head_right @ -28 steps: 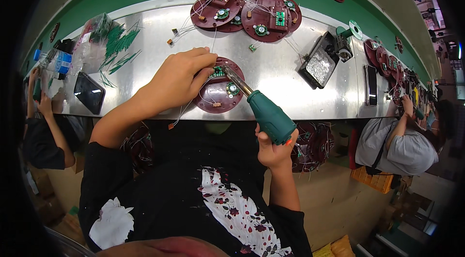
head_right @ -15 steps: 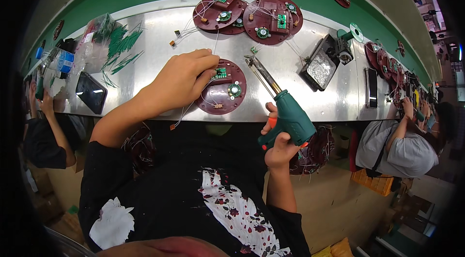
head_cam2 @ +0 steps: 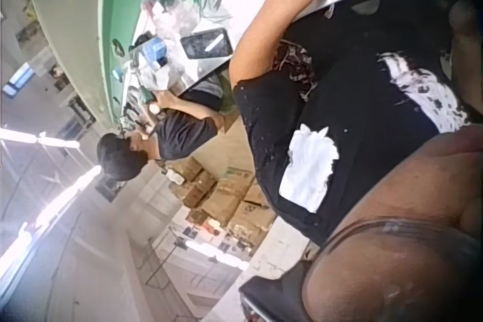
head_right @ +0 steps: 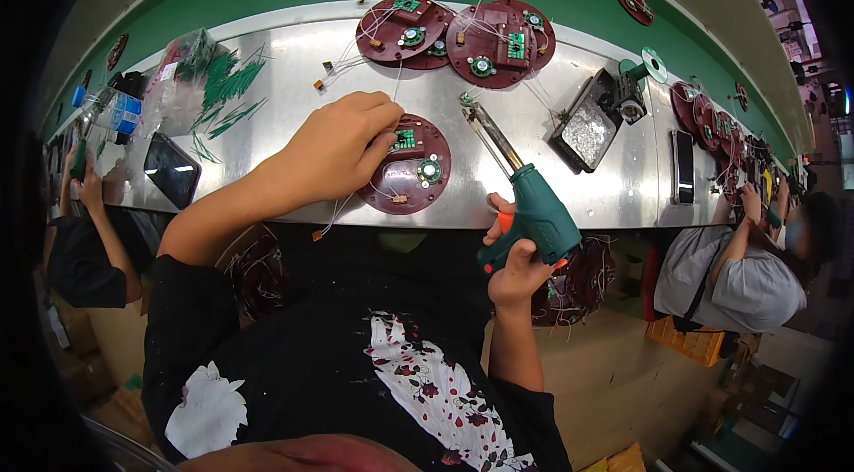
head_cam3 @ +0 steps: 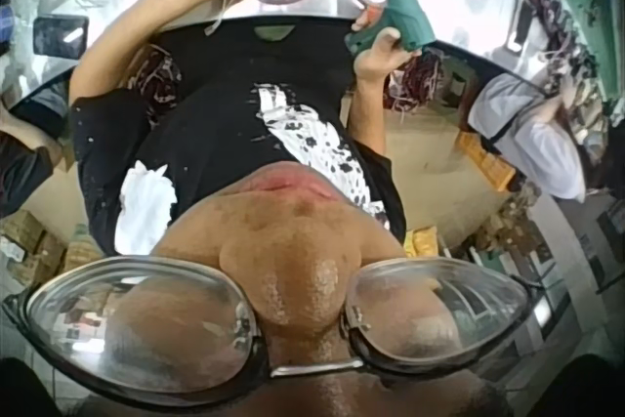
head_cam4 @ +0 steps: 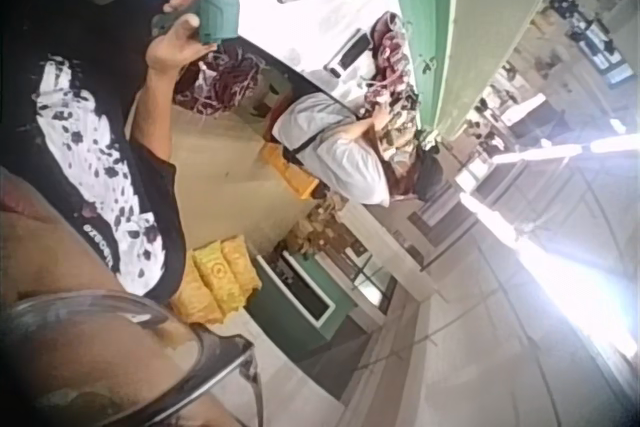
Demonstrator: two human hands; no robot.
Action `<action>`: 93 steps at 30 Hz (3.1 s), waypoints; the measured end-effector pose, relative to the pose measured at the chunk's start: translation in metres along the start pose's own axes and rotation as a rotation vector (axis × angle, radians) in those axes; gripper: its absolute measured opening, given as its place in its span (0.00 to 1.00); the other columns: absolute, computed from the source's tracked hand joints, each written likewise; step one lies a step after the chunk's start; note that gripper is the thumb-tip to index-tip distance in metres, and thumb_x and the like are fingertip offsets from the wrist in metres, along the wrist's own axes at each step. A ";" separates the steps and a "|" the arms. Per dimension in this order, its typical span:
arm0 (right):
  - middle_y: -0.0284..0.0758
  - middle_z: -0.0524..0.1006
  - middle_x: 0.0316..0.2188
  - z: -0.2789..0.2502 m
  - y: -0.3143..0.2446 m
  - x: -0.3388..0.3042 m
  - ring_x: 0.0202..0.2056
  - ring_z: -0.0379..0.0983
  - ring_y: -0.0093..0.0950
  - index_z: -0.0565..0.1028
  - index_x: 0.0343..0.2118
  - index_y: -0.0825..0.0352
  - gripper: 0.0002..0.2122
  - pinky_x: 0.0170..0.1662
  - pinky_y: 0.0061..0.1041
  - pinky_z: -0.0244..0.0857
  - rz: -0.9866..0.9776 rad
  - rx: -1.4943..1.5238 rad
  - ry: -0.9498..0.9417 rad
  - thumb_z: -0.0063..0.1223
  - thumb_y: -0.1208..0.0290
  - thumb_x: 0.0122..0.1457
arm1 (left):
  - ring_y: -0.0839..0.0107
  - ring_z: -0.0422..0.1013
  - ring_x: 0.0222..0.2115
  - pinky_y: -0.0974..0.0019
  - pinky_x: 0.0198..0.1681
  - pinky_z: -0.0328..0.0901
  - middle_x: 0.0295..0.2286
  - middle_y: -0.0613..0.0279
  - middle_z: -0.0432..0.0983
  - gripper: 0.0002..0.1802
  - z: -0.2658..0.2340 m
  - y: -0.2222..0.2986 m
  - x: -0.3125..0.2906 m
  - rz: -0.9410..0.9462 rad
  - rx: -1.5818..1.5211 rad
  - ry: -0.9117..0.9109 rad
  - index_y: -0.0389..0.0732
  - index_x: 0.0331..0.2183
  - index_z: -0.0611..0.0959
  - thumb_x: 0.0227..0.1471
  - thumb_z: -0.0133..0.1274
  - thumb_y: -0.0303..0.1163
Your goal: Soldering electronic components onto circular circuit boards using a handheld soldering gun on an assembly line.
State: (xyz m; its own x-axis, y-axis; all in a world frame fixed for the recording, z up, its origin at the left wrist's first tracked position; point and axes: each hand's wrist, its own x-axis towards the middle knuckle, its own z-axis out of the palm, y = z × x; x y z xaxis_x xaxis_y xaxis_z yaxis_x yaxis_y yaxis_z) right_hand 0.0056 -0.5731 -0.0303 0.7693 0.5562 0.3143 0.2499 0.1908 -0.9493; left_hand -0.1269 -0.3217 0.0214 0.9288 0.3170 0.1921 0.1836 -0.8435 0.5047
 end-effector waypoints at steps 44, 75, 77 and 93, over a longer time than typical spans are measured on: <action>0.37 0.73 0.27 -0.010 0.004 0.009 0.24 0.69 0.22 0.70 0.49 0.79 0.29 0.54 0.51 0.76 0.043 0.108 -0.012 0.50 0.47 0.71 | 0.44 0.73 0.54 0.50 0.58 0.68 0.53 0.39 0.76 0.48 -0.081 -0.137 0.065 -0.408 0.459 -0.085 0.31 0.58 0.73 0.47 0.68 0.57; 0.42 0.76 0.41 -0.008 0.004 0.009 0.24 0.70 0.23 0.70 0.50 0.78 0.28 0.43 0.37 0.79 0.039 0.138 0.032 0.44 0.49 0.74 | 0.63 0.73 0.33 0.62 0.35 0.67 0.34 0.58 0.78 0.08 0.032 0.000 0.007 -0.006 -0.263 0.348 0.35 0.30 0.82 0.56 0.63 0.29; 0.43 0.77 0.42 -0.011 0.004 0.008 0.25 0.70 0.23 0.70 0.51 0.78 0.30 0.40 0.34 0.77 0.051 0.111 -0.005 0.45 0.46 0.72 | 0.63 0.73 0.34 0.62 0.38 0.66 0.34 0.59 0.78 0.07 0.037 0.001 0.005 -0.032 -0.307 0.338 0.36 0.30 0.81 0.56 0.62 0.28; 0.48 0.81 0.42 -0.035 0.008 0.001 0.28 0.75 0.26 0.74 0.51 0.80 0.42 0.31 0.25 0.70 0.159 -0.050 -0.185 0.49 0.32 0.64 | 0.68 0.73 0.36 0.62 0.52 0.55 0.33 0.65 0.79 0.08 0.034 -0.002 0.000 -0.146 -0.464 0.227 0.42 0.25 0.79 0.48 0.64 0.27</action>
State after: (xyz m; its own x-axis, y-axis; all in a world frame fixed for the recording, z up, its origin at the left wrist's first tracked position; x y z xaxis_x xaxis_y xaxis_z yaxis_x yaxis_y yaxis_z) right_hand 0.0285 -0.5993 -0.0379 0.6818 0.7155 0.1524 0.1666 0.0510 -0.9847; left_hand -0.1168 -0.3346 -0.0084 0.8018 0.5459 0.2429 0.0965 -0.5195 0.8490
